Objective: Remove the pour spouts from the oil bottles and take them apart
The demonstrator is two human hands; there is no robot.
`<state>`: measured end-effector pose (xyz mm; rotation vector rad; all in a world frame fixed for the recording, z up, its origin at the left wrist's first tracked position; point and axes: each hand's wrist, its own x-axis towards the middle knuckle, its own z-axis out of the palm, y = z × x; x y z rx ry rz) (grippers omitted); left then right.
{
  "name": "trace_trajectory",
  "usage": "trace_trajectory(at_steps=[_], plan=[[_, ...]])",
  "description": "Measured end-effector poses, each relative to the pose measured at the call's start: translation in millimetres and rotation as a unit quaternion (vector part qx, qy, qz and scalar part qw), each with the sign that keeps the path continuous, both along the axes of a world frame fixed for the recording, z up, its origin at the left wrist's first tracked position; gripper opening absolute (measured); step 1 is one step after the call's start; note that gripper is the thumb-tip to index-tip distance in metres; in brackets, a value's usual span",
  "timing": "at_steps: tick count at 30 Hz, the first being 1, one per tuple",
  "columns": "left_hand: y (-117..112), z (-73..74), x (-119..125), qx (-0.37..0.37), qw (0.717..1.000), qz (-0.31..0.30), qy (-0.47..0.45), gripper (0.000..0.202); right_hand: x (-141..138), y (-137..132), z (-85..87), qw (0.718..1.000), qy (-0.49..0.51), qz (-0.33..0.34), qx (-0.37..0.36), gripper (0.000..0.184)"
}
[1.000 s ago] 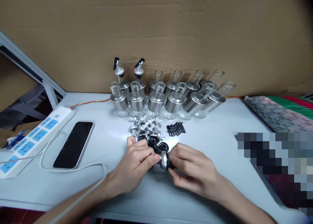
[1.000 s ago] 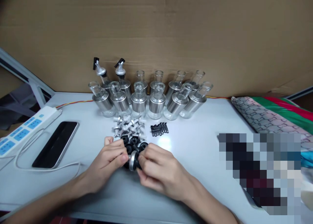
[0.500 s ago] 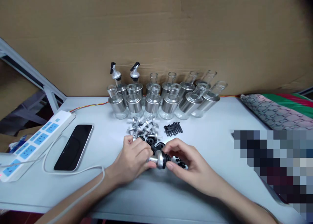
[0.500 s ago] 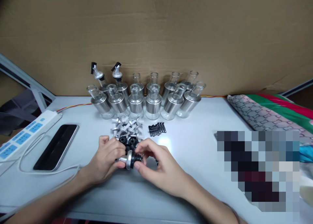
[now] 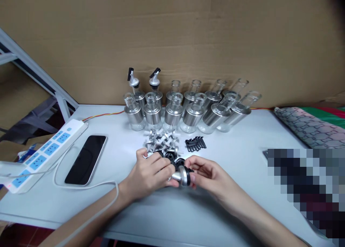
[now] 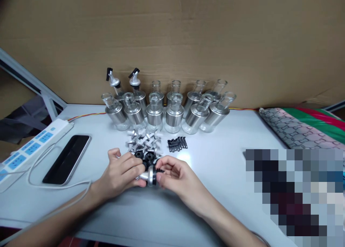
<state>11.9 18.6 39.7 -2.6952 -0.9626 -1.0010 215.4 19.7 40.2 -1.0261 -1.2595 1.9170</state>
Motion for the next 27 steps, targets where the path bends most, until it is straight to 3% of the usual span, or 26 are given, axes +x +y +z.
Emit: trace_trajectory(at_steps=[6,10,14,17,22,27], plan=[[-2.9,1.5,0.2,-0.109,0.993,-0.002,-0.033,0.047,-2.6,-1.3,3.1,0.996,-0.03,-0.022,0.079,0.027],[-3.5,-0.1,-0.8,-0.185,0.978,-0.01,-0.092,0.052,-3.4,-8.2,6.6,0.975,-0.088,-0.044,0.198,0.01],[-3.1,-1.8,-1.5,-0.251,0.958,-0.012,-0.14,0.056,-2.9,-14.3,7.6,0.897,-0.164,-0.071,0.404,0.015],[-3.4,-1.6,-1.5,-0.29,0.942,-0.018,-0.169,0.057,-2.0,-13.7,7.9,0.833,-0.165,-0.066,0.524,0.022],[-4.1,-2.3,-0.8,-0.335,0.921,-0.006,-0.197,0.058,-0.5,-9.3,7.9,0.764,-0.167,-0.039,0.622,0.022],[-3.8,-4.3,0.6,-0.399,0.891,0.008,-0.216,0.06,-0.3,-8.6,6.6,0.704,-0.191,-0.054,0.682,0.019]])
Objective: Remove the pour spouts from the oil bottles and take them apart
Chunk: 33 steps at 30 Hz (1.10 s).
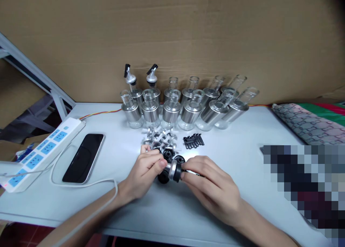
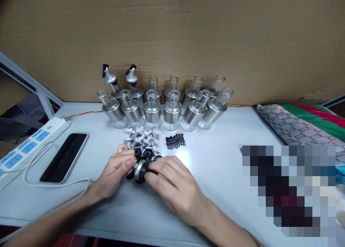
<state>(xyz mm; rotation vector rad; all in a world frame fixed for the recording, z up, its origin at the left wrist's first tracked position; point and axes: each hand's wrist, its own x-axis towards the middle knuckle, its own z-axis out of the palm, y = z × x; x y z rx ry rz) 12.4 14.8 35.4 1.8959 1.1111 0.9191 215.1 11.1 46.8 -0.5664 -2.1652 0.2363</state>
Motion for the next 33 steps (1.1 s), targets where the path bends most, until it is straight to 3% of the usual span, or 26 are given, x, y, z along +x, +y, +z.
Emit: trace_trajectory(at_steps=[3,6,9,13,19,25,28,31,33], plan=[[0.4,-1.2,-0.9,-0.05,0.998,-0.002,-0.029,0.061,1.7,-1.0,2.5,1.0,0.002,-0.006,0.021,0.015],[3.4,-1.8,-3.6,-0.099,0.989,0.061,-0.086,0.058,5.7,-2.8,6.0,1.0,0.001,-0.016,0.016,0.019],[10.2,-1.2,-6.4,-0.086,0.979,0.141,-0.117,0.047,8.6,-4.5,6.1,0.998,-0.012,-0.058,0.002,0.029],[21.2,-2.4,-9.0,-0.088,0.973,0.181,-0.114,0.031,6.3,-4.8,2.6,0.996,-0.01,-0.094,-0.005,0.033],[31.6,-11.1,-14.3,-0.115,0.966,0.189,-0.13,0.036,4.2,-4.4,3.0,0.997,-0.018,-0.075,0.0,0.031],[32.6,-14.0,-12.9,-0.128,0.959,0.16,-0.197,0.045,4.6,-5.2,2.0,0.997,-0.017,-0.073,-0.007,0.031],[30.1,-14.6,-12.6,-0.087,0.973,0.145,-0.156,0.033,2.9,-4.3,2.3,0.996,-0.012,-0.085,-0.028,0.031],[27.3,-14.7,-14.6,0.038,0.99,0.128,-0.044,0.021,1.0,-1.6,1.9,0.992,0.002,-0.112,-0.059,0.03],[25.4,-13.0,-16.4,0.126,0.985,0.113,0.024,0.018,0.3,0.9,0.3,0.989,0.01,-0.125,-0.081,0.028]])
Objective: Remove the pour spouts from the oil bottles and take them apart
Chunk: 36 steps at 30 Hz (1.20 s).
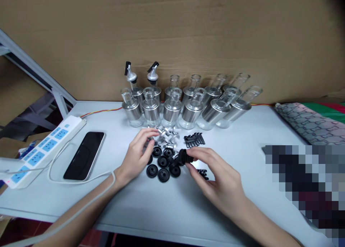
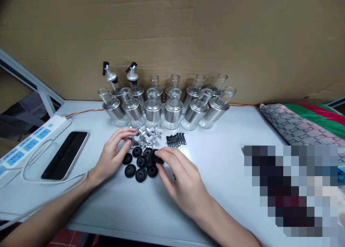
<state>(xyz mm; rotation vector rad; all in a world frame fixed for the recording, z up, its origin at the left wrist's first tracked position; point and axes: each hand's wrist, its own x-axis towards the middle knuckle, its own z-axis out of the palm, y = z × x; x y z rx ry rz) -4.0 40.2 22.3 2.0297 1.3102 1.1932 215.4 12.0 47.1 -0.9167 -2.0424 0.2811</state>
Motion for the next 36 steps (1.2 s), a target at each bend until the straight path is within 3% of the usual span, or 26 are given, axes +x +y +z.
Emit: trace_trajectory(at_steps=[3,7,15,25,31,36], plan=[[-2.6,6.3,-2.2,0.054,0.994,-0.049,0.079,0.018,0.6,3.9,-3.8,1.0,-0.003,-0.009,-0.024,0.021],[-5.1,15.7,-3.0,0.048,0.961,-0.165,0.218,0.021,3.5,8.9,-8.7,0.998,-0.032,-0.035,-0.039,0.02],[-11.0,9.3,6.2,0.064,0.93,-0.188,0.309,0.023,8.3,15.0,-12.5,0.995,-0.066,-0.041,-0.061,0.02],[-13.3,12.4,7.7,0.044,0.939,-0.208,0.269,0.018,7.8,15.0,-11.9,0.991,-0.102,-0.004,-0.086,0.02],[-14.8,12.7,5.9,0.019,0.97,-0.202,0.137,0.017,7.5,14.2,-12.3,0.988,-0.124,0.006,-0.09,0.018],[-15.0,14.7,4.7,0.085,0.99,-0.102,0.051,0.029,4.9,12.7,-15.0,0.984,-0.132,0.03,-0.114,0.021]])
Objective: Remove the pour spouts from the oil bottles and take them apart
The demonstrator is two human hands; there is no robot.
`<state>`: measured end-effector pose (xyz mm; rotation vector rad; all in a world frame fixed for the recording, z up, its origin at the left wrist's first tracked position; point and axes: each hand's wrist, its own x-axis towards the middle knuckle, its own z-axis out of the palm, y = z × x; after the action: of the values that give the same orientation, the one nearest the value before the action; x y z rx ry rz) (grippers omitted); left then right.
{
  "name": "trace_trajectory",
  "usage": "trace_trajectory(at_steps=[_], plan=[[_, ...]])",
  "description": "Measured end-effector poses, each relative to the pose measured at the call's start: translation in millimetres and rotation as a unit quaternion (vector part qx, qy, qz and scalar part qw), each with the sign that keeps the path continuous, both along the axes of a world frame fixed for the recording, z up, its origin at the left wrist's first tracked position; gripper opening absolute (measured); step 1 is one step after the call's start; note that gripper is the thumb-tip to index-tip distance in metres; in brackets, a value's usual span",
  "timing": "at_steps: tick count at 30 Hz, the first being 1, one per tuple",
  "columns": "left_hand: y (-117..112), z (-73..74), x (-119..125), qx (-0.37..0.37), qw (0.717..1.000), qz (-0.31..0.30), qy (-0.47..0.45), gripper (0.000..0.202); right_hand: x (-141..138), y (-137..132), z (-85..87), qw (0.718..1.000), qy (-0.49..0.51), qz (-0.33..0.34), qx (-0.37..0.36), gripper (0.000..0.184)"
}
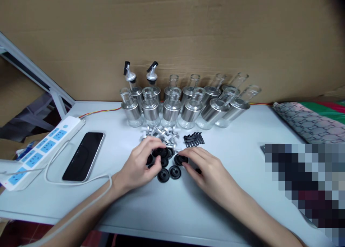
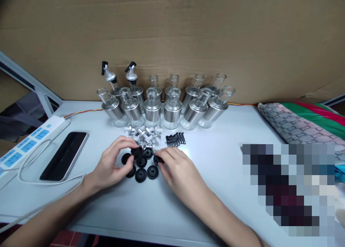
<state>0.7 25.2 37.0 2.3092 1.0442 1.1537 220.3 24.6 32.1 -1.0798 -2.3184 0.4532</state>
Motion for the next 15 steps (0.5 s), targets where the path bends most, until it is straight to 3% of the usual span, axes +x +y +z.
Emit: trace_trajectory(at_steps=[6,15], plan=[[2.5,2.3,-3.2,-0.007,0.995,-0.052,0.086,0.033,-0.3,-0.1,-1.8,0.999,0.012,-0.001,-0.037,0.022],[1.8,3.7,-1.3,-0.052,0.987,-0.088,0.124,0.032,-2.3,-1.7,-7.5,0.999,-0.001,0.009,-0.035,0.024]])
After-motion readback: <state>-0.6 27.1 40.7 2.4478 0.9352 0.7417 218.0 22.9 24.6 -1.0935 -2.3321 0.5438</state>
